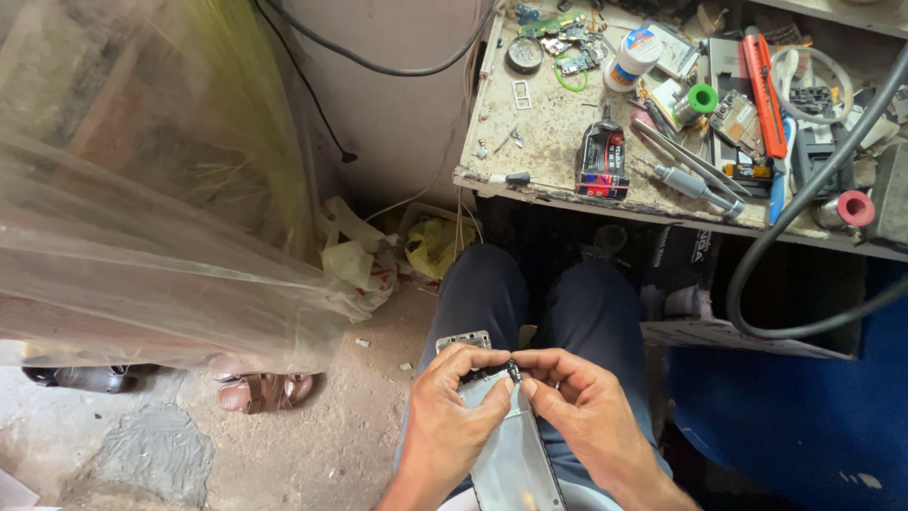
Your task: The person disassembles a small electronic device, removes a battery, and uses a metal prying tool to separate internal components. They then reassemble the device by placing the battery back and closing the casing.
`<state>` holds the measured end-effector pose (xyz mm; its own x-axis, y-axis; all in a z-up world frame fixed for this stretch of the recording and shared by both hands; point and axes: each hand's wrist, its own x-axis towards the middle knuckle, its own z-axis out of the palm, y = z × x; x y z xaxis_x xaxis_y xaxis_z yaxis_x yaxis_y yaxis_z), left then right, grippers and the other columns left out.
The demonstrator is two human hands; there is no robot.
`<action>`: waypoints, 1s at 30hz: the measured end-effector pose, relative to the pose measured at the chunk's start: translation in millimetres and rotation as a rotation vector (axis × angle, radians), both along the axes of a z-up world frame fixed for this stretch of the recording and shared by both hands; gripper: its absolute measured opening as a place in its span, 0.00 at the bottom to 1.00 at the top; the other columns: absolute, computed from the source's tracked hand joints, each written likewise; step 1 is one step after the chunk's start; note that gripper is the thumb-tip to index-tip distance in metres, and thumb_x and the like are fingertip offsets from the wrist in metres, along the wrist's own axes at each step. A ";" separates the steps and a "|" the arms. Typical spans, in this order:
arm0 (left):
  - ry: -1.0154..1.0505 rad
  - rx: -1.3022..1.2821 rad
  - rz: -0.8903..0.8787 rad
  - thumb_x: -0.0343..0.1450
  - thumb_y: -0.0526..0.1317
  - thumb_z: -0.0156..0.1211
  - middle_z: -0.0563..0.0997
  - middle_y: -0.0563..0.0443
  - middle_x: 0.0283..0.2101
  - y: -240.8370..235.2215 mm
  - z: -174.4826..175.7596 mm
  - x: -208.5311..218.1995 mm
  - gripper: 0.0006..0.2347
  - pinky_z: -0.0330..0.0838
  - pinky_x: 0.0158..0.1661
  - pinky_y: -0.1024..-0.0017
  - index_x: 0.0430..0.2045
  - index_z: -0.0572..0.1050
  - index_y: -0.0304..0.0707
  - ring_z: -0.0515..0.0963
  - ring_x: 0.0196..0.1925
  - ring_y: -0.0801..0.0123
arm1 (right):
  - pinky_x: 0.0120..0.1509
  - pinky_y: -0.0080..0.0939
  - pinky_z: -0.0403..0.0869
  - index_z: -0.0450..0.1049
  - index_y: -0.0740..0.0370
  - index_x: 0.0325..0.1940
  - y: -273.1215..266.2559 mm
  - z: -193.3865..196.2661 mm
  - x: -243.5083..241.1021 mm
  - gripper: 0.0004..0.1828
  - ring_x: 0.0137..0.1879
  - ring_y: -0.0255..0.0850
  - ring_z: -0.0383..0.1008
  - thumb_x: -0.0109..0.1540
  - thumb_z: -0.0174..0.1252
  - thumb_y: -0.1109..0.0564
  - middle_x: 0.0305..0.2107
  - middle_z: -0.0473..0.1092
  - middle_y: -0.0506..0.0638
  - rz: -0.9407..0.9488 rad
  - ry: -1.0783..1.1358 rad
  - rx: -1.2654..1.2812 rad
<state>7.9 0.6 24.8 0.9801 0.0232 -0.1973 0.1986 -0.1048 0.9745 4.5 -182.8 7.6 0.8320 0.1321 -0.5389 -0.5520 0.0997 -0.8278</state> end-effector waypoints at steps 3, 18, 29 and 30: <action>0.010 0.001 0.011 0.62 0.34 0.68 0.84 0.51 0.37 -0.4 1.5 -1.5 0.09 0.75 0.45 0.74 0.34 0.82 0.34 0.84 0.41 0.68 | 0.46 0.31 0.77 0.78 0.71 0.54 1.3 0.4 0.3 0.17 0.40 0.31 0.77 0.61 0.60 0.64 0.36 0.79 0.52 0.013 -0.018 -0.054; -0.272 0.147 0.031 0.61 0.28 0.68 0.82 0.48 0.37 -9.2 10.9 -20.2 0.13 0.78 0.42 0.72 0.38 0.81 0.34 0.85 0.42 0.64 | 0.43 0.32 0.75 0.77 0.73 0.46 3.9 8.3 -0.9 0.10 0.37 0.32 0.75 0.61 0.61 0.66 0.32 0.77 0.51 -0.022 -0.018 -0.003; -0.151 0.029 -0.045 0.64 0.29 0.63 0.84 0.48 0.38 3.6 12.6 -12.8 0.10 0.78 0.45 0.73 0.38 0.82 0.32 0.86 0.42 0.66 | 0.43 0.35 0.78 0.79 0.75 0.48 -11.8 0.6 5.1 0.14 0.36 0.35 0.77 0.60 0.60 0.63 0.32 0.78 0.53 0.030 0.017 0.037; -0.147 0.025 -0.047 0.64 0.29 0.63 0.84 0.48 0.38 3.8 12.8 -12.3 0.10 0.78 0.45 0.73 0.38 0.82 0.32 0.86 0.42 0.66 | 0.43 0.35 0.78 0.79 0.75 0.48 -12.2 -0.4 4.8 0.14 0.36 0.35 0.77 0.60 0.60 0.64 0.32 0.79 0.53 0.031 0.023 0.029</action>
<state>-4.4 4.4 37.6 0.9985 -0.0198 -0.0518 0.0487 -0.1356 0.9896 9.3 -195.0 7.1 0.8149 0.1735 -0.5530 -0.5737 0.1065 -0.8121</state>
